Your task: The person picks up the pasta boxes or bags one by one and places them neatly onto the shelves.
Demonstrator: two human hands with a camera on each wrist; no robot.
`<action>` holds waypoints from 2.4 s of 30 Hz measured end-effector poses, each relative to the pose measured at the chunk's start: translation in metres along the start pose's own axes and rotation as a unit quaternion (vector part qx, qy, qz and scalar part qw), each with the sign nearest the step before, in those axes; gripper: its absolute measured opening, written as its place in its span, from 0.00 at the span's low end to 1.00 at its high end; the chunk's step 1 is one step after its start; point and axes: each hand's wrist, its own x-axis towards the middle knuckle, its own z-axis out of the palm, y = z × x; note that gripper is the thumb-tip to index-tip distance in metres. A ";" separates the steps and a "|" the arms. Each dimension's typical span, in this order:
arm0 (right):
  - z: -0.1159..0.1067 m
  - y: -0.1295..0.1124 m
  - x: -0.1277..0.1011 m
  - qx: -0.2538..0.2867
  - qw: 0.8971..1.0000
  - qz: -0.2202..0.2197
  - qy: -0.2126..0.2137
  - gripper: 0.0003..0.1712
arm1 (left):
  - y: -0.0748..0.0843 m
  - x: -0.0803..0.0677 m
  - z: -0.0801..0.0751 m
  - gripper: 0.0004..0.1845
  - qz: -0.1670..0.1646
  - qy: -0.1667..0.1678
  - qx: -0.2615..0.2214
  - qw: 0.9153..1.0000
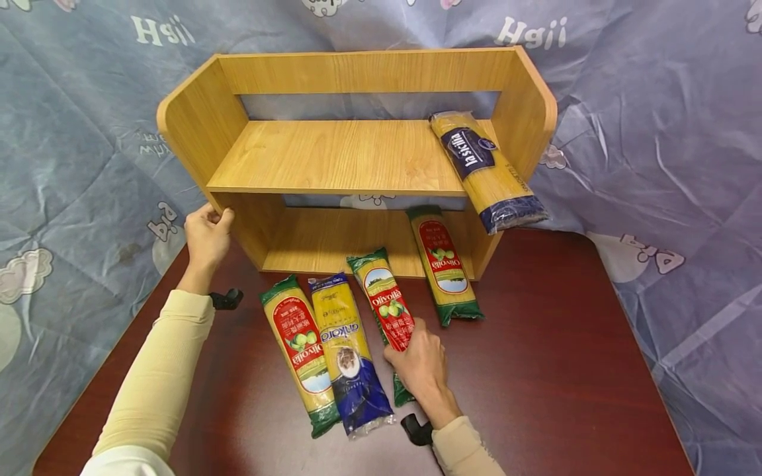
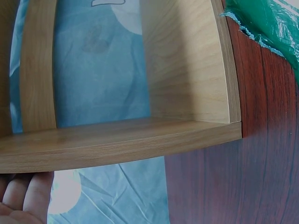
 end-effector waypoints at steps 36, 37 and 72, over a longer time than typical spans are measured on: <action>-0.036 -0.044 0.031 0.073 0.996 -0.014 0.059 0.35 | 0.000 0.000 -0.001 0.10 0.005 -0.003 0.002 1.000; -0.036 -0.046 0.032 0.073 0.995 -0.014 0.061 0.34 | 0.000 0.000 -0.001 0.10 0.006 -0.002 0.002 1.000; -0.018 -0.071 0.106 0.094 0.995 0.016 0.043 0.31 | 0.002 0.000 0.000 0.09 0.002 -0.003 -0.012 1.000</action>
